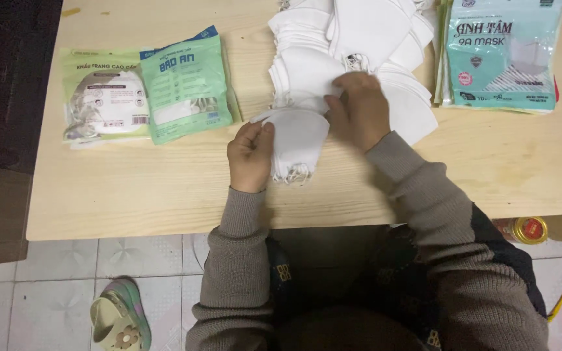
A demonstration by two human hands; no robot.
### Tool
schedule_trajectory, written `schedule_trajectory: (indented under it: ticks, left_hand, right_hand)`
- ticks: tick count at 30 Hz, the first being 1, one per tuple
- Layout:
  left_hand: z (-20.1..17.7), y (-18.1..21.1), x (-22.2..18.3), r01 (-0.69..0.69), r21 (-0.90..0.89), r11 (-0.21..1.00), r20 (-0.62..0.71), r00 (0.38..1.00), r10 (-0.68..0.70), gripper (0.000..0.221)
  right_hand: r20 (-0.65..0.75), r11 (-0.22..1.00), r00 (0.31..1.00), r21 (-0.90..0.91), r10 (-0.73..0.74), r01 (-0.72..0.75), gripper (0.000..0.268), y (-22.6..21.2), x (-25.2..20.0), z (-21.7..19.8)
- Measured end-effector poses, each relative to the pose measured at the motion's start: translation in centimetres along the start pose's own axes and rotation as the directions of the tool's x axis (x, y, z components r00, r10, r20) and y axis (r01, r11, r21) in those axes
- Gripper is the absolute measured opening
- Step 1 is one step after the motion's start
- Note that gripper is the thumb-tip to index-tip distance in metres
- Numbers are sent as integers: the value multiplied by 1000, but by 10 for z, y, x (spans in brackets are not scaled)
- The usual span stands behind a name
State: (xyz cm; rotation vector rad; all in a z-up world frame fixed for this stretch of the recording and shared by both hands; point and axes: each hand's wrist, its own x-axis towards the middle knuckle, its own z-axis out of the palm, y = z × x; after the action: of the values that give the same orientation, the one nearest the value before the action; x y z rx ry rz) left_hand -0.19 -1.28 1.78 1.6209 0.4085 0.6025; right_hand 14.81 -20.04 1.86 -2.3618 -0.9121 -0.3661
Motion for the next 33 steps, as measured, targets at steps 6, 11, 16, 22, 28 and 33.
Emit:
schedule_trajectory:
  ticks: [6,11,16,22,28,33]
  left_hand:
    - [1,-13,0,41,-24,999,60,997,-39,18]
    - [4,-14,-3,37,-47,998,85,996,-33,17]
    - [0,6,-4,103,-76,992,144,985,-92,17]
    - [1,-1,-3,97,-101,990,134,988,-83,14]
    - [0,3,-4,173,-101,980,156,975,-156,19]
    - [1,-9,-2,53,-87,995,164,986,-38,16]
  right_hand:
    - [1,917,998,-394,-67,62,39,9,2,15]
    - [-28,935,999,-352,-43,30,45,5,7,14]
    - [-91,988,996,-156,-4,-10,56,24,9,18]
    - [-63,998,998,-58,-20,16,34,35,1,28]
    - [18,992,992,6,-123,123,6,25,3,12]
    - [18,966,966,33,-257,257,34,-5,11,-35]
